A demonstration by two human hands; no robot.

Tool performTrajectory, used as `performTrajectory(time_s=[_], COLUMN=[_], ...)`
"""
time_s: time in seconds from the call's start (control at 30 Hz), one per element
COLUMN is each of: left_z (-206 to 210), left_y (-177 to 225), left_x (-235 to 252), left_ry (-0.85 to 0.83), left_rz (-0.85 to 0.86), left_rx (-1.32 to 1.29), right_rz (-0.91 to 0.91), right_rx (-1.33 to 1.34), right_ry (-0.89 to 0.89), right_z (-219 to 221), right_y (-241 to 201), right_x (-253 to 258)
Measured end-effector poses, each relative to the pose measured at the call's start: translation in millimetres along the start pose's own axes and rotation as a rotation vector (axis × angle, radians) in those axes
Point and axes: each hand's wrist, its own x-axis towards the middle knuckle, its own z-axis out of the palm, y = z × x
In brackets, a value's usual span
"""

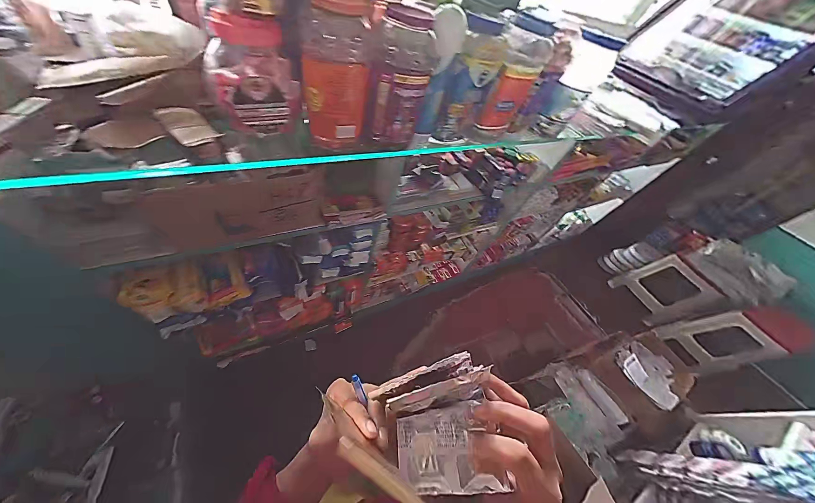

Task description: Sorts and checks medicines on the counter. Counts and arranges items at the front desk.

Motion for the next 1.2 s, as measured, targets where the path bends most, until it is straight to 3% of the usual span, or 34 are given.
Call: performTrajectory(time_s=[0.33, 0.67, 0.9, 1.07, 1.2], left_z=[-96, -168, -236, -264, -302], left_y=[-129, -283, -403, -481, -562], left_x=[196, 323, 427, 524, 564], left_ry=[-0.137, -0.135, -0.213, -0.232, -0.366], left_rz=[-0.153, -0.271, -0.297, -0.425, -0.484], left_rx=[-0.147, -0.304, -0.45, -0.202, -0.4], right_rz=[0.009, 0.099, 0.126, 0.386, 0.453], right_rx=[-0.204, -0.357, -0.433, -0.1, 0.465], right_ry=[0.098, 0.146, 0.091, 0.35, 0.617], right_z=[-97, -197, -280, -333, -378], right_y=[173, 307, 435, 543, 617], right_x=[82, 113, 159, 203, 214])
